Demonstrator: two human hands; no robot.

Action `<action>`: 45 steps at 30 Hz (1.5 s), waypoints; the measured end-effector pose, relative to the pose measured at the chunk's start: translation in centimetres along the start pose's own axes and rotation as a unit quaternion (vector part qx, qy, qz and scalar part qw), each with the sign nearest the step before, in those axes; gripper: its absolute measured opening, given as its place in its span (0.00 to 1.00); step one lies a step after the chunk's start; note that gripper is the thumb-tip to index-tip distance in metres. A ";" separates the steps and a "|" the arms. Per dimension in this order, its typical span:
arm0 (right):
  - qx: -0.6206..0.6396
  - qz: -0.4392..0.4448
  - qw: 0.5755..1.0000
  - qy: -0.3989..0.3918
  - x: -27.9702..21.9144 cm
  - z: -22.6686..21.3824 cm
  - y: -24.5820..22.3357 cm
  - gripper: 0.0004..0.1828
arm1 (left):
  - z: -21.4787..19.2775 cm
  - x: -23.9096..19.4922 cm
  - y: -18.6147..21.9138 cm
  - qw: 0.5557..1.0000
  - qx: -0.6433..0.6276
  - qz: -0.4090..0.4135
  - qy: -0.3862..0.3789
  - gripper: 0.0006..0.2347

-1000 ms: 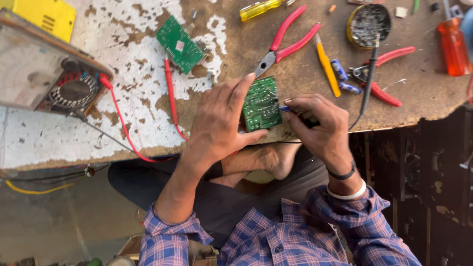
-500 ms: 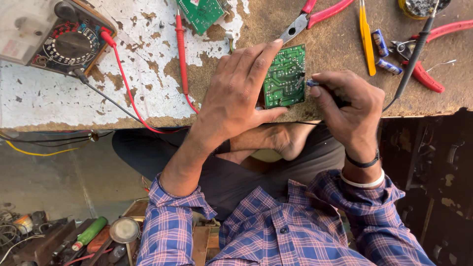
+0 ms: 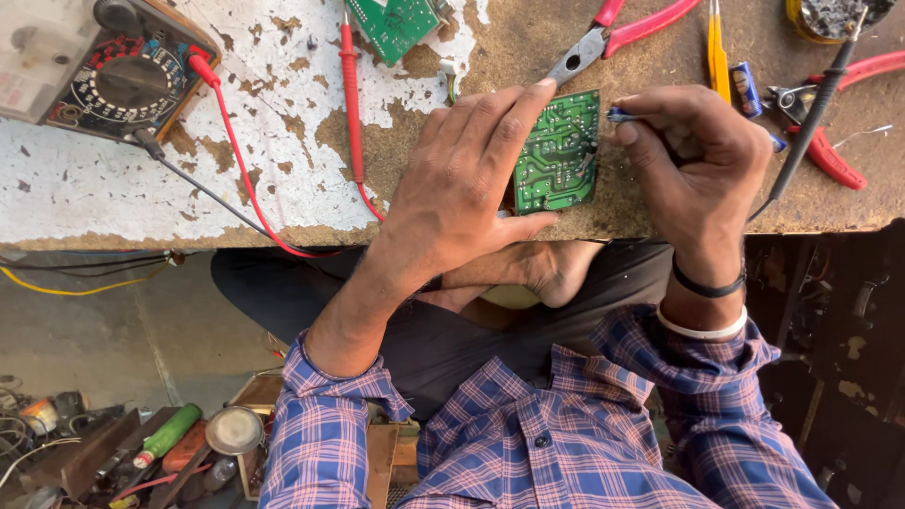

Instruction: The person uses a multimeter to test points on a green circuit board, then uses a screwdriver to remove a small component. They place the component on the table and continue testing the board with the multimeter.

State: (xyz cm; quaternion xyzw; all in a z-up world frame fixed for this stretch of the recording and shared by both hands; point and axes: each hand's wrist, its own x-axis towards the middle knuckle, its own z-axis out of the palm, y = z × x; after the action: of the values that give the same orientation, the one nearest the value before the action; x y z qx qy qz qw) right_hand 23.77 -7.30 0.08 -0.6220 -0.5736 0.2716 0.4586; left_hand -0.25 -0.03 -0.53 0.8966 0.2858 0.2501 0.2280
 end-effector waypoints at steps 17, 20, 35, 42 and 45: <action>-0.009 -0.001 1.000 -0.006 0.7 0.2 -1.3 0.05 | 0.5 -0.2 -0.4 1.000 -0.006 0.012 0.012 0.51; 0.037 0.005 0.999 -0.009 0.8 0.3 -1.2 0.04 | 0.5 -0.4 -0.5 1.000 -0.006 0.012 0.010 0.51; 0.009 -0.002 1.000 -0.020 0.5 0.0 -0.2 0.07 | 0.3 0.0 -0.4 1.000 -0.007 0.019 0.016 0.50; 0.037 -0.036 0.998 -0.031 0.3 0.0 -0.5 0.04 | 0.3 0.1 -0.3 0.999 -0.010 0.026 0.029 0.51; 0.038 -0.028 0.998 -0.029 0.3 0.1 -0.6 0.04 | 0.3 0.1 -0.3 0.999 -0.012 0.034 0.037 0.50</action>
State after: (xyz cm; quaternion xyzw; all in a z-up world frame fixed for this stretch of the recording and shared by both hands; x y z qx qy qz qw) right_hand 23.49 -7.08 0.65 -0.5800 -0.5927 0.2984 0.4726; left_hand -0.11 0.21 -0.86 0.8933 0.2602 0.2938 0.2191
